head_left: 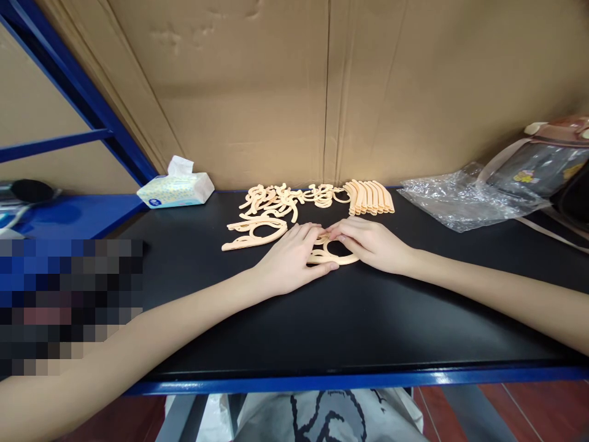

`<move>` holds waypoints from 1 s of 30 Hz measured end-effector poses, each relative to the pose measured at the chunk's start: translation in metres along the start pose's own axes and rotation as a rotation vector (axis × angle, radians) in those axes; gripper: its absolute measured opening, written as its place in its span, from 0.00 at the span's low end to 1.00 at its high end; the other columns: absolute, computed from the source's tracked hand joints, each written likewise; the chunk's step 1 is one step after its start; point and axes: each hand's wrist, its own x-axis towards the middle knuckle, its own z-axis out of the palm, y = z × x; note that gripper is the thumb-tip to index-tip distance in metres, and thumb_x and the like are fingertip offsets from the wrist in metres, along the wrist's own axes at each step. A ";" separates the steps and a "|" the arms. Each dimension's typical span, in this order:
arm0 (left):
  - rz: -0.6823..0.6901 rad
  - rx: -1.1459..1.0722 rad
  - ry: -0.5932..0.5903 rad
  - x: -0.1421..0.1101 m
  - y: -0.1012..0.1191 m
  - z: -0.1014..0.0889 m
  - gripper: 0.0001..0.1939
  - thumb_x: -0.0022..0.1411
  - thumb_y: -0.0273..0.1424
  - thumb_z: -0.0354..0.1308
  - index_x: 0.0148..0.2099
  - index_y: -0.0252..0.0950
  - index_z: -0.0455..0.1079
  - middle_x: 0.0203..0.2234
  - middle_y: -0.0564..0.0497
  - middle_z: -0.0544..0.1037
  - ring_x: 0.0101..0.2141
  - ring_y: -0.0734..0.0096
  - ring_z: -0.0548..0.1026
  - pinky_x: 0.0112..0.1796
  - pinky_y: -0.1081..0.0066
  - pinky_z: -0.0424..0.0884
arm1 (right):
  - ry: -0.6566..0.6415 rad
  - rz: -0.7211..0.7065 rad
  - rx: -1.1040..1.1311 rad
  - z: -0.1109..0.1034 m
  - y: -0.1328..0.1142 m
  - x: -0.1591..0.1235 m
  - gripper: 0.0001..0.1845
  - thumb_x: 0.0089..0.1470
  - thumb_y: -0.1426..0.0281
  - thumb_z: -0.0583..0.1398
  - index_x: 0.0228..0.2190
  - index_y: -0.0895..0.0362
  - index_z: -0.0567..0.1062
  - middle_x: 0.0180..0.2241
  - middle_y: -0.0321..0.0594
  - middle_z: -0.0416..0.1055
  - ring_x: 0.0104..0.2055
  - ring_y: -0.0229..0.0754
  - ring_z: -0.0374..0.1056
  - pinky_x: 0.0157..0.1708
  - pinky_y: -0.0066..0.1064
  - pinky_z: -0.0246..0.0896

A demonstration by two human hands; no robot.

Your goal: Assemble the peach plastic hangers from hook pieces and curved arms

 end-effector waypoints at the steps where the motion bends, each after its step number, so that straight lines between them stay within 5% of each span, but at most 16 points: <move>1: -0.001 -0.005 -0.001 0.000 0.000 0.000 0.27 0.62 0.47 0.53 0.56 0.35 0.59 0.52 0.42 0.67 0.52 0.55 0.66 0.52 0.55 0.63 | -0.001 -0.001 -0.001 0.000 0.000 0.000 0.13 0.62 0.72 0.47 0.39 0.54 0.71 0.42 0.41 0.73 0.45 0.43 0.68 0.44 0.37 0.63; 15: 0.024 0.005 0.036 0.001 0.003 -0.003 0.26 0.60 0.46 0.58 0.53 0.34 0.60 0.45 0.44 0.71 0.45 0.56 0.69 0.45 0.59 0.67 | 0.025 -0.013 -0.046 0.000 -0.001 -0.001 0.09 0.60 0.71 0.51 0.42 0.54 0.68 0.40 0.41 0.73 0.40 0.43 0.69 0.41 0.36 0.62; 19: 0.051 0.007 0.100 0.001 0.003 -0.003 0.30 0.58 0.46 0.60 0.56 0.35 0.58 0.48 0.44 0.70 0.47 0.57 0.69 0.48 0.58 0.66 | 0.110 0.099 0.042 0.001 0.001 0.000 0.09 0.59 0.68 0.53 0.42 0.54 0.66 0.40 0.41 0.72 0.40 0.42 0.68 0.40 0.35 0.62; 23: 0.130 0.078 0.201 0.002 0.003 -0.002 0.31 0.57 0.45 0.61 0.57 0.39 0.55 0.51 0.44 0.68 0.51 0.54 0.68 0.51 0.54 0.64 | 0.137 0.261 0.221 0.002 0.006 0.001 0.14 0.59 0.60 0.53 0.44 0.54 0.65 0.30 0.36 0.69 0.30 0.38 0.65 0.30 0.30 0.59; 30: 0.213 0.303 0.232 0.002 0.002 -0.005 0.32 0.60 0.41 0.60 0.60 0.35 0.52 0.55 0.41 0.66 0.56 0.55 0.64 0.60 0.47 0.49 | 0.041 0.280 0.570 -0.005 0.007 0.005 0.19 0.60 0.56 0.52 0.24 0.56 0.64 0.20 0.30 0.60 0.22 0.33 0.54 0.24 0.27 0.48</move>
